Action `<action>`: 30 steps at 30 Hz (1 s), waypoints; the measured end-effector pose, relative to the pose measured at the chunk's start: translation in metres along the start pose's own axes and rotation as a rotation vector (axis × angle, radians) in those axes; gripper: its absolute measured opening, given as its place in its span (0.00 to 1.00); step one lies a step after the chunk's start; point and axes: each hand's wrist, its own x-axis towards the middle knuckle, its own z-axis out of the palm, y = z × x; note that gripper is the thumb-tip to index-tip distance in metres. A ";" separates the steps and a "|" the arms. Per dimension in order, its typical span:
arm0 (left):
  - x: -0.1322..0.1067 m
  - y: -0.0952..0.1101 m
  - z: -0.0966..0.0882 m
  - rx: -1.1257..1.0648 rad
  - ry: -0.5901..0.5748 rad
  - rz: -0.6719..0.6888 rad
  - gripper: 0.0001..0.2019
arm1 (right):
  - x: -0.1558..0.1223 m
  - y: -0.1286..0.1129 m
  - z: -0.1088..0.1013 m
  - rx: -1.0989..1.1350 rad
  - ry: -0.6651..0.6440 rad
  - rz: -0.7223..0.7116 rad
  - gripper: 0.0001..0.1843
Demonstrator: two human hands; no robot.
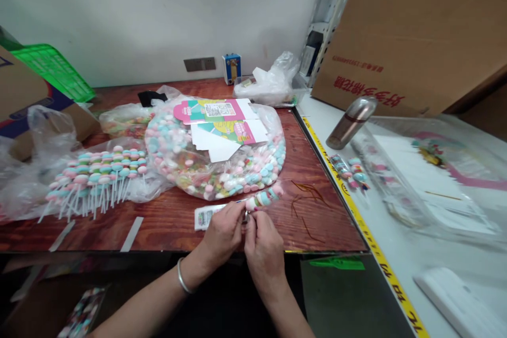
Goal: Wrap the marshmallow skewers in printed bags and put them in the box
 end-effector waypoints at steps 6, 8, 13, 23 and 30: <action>0.005 0.013 -0.002 -0.265 0.061 -0.221 0.12 | -0.002 -0.008 0.003 -0.036 0.069 -0.054 0.11; 0.005 0.017 -0.003 -0.322 0.074 -0.239 0.12 | -0.001 -0.010 0.003 -0.031 0.085 -0.020 0.12; 0.005 0.021 0.000 -0.490 0.081 -0.271 0.13 | 0.004 -0.011 -0.002 0.080 0.096 0.104 0.11; 0.020 0.011 -0.043 -0.778 -0.296 -0.088 0.15 | 0.018 -0.016 -0.045 0.102 0.052 -0.042 0.08; 0.015 0.017 -0.053 -0.446 -0.323 -0.025 0.19 | 0.004 -0.034 -0.053 0.329 -0.112 0.002 0.07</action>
